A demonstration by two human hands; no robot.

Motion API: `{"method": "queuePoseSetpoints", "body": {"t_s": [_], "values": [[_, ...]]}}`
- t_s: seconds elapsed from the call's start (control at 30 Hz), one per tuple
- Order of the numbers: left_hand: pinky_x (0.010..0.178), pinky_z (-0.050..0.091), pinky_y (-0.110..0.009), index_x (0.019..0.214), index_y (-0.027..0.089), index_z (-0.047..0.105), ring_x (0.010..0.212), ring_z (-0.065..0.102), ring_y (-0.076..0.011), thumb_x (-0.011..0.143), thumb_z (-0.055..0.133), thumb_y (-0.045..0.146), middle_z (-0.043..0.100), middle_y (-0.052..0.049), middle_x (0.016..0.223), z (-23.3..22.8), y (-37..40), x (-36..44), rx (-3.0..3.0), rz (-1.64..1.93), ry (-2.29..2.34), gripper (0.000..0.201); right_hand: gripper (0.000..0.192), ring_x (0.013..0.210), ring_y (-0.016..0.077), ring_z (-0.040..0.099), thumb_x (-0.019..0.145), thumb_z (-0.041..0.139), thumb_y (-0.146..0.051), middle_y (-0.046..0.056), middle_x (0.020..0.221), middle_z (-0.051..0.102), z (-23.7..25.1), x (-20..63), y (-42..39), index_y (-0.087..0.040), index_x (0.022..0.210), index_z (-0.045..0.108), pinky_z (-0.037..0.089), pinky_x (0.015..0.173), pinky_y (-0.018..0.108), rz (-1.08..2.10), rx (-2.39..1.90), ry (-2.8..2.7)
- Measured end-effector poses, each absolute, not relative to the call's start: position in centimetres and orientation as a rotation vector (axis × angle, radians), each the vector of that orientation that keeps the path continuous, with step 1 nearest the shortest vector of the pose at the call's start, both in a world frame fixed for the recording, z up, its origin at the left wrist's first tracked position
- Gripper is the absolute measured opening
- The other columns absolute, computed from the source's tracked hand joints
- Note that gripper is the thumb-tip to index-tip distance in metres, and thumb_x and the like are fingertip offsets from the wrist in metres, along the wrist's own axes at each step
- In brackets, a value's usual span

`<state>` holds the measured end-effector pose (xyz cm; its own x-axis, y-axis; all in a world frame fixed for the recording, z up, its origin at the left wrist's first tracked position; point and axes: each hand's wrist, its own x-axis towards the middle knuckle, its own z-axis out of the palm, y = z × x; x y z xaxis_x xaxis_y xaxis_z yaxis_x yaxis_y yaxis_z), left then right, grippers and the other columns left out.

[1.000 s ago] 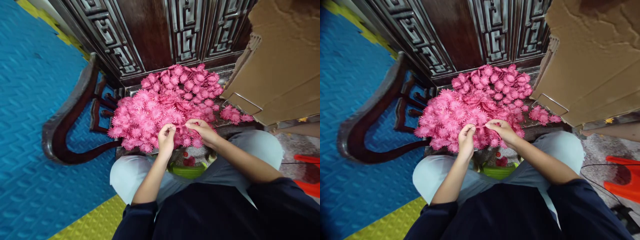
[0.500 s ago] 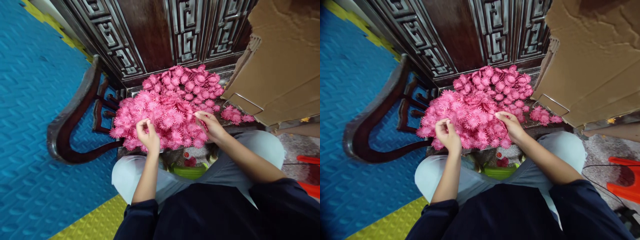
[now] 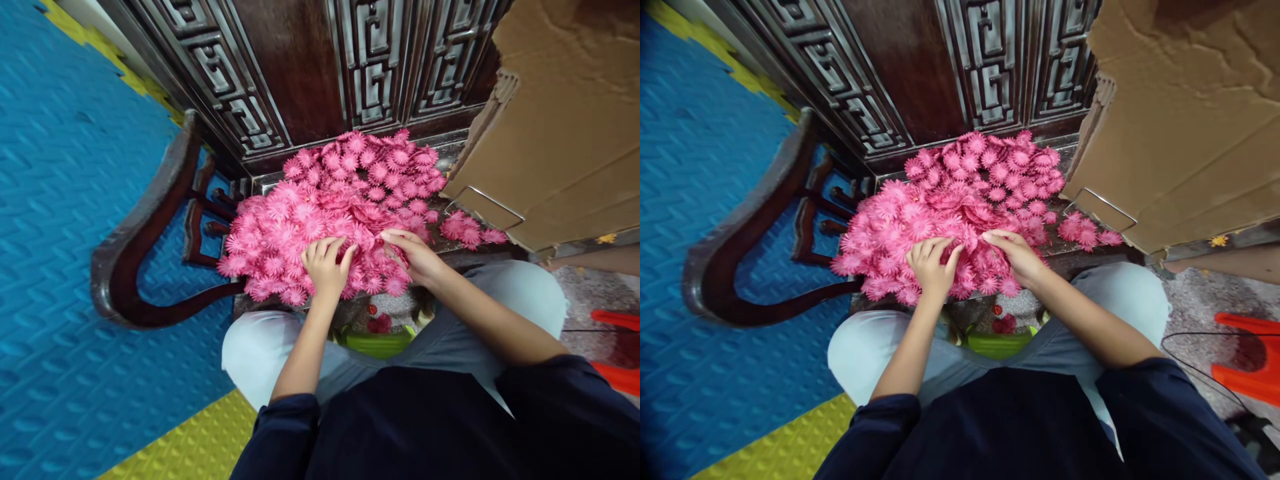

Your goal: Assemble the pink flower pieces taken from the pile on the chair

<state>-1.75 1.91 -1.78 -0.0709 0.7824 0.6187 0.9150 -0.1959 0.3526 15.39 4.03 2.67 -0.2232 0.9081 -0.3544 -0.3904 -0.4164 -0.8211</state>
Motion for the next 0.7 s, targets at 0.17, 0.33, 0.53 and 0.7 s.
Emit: {"method": "queuePoseSetpoints", "body": {"t_s": [0.17, 0.33, 0.53, 0.7], "values": [[0.077, 0.033, -0.032, 0.087, 0.022, 0.07, 0.081, 0.056, -0.0184, 0.082, 0.058, 0.038, 0.068, -0.005, 0.082, -1.2, 1.0, -1.0, -2.023, -1.275, -1.845, 0.021, 0.017, 0.055, 0.0059, 0.048, 0.057, 0.077, -0.027, -0.007, 0.056, 0.053, 2.8, 15.5, 4.0, -0.018, 0.064, 0.064, 0.04, 0.059, 0.02, 1.88, -1.037, -0.689], [0.082, 0.036, -0.033, 0.105, 0.021, 0.062, 0.093, 0.056, -0.0206, 0.084, 0.051, 0.044, 0.067, -0.007, 0.098, -0.2, 0.1, -0.1, -2.251, -1.453, -1.977, 0.033, 0.021, 0.047, 0.0062, 0.037, 0.059, 0.075, -0.029, -0.007, 0.047, 0.044, 3.1, 15.6, 3.8, -0.018, 0.055, 0.058, 0.033, 0.05, 0.022, 2.056, -0.976, -0.827], [0.073, 0.039, -0.029, 0.068, 0.02, 0.058, 0.074, 0.055, -0.0159, 0.085, 0.051, 0.04, 0.062, -0.001, 0.071, -0.1, -0.1, 0.2, -2.287, -1.844, -2.083, 0.027, 0.022, 0.049, 0.0071, 0.038, 0.059, 0.075, -0.032, -0.006, 0.049, 0.048, 3.1, 15.5, 3.9, -0.017, 0.056, 0.059, 0.031, 0.053, 0.024, 1.996, -1.037, -0.935], [0.075, 0.034, -0.031, 0.068, 0.021, 0.061, 0.07, 0.051, -0.0162, 0.082, 0.057, 0.035, 0.058, 0.0, 0.064, 0.2, 1.7, -0.5, -1.905, -1.641, -2.198, 0.021, 0.025, 0.047, 0.0066, 0.034, 0.065, 0.071, -0.041, -0.007, 0.048, 0.043, 2.2, 15.5, 4.2, -0.017, 0.066, 0.064, 0.029, 0.053, 0.024, 1.968, -1.097, -0.862]]}}
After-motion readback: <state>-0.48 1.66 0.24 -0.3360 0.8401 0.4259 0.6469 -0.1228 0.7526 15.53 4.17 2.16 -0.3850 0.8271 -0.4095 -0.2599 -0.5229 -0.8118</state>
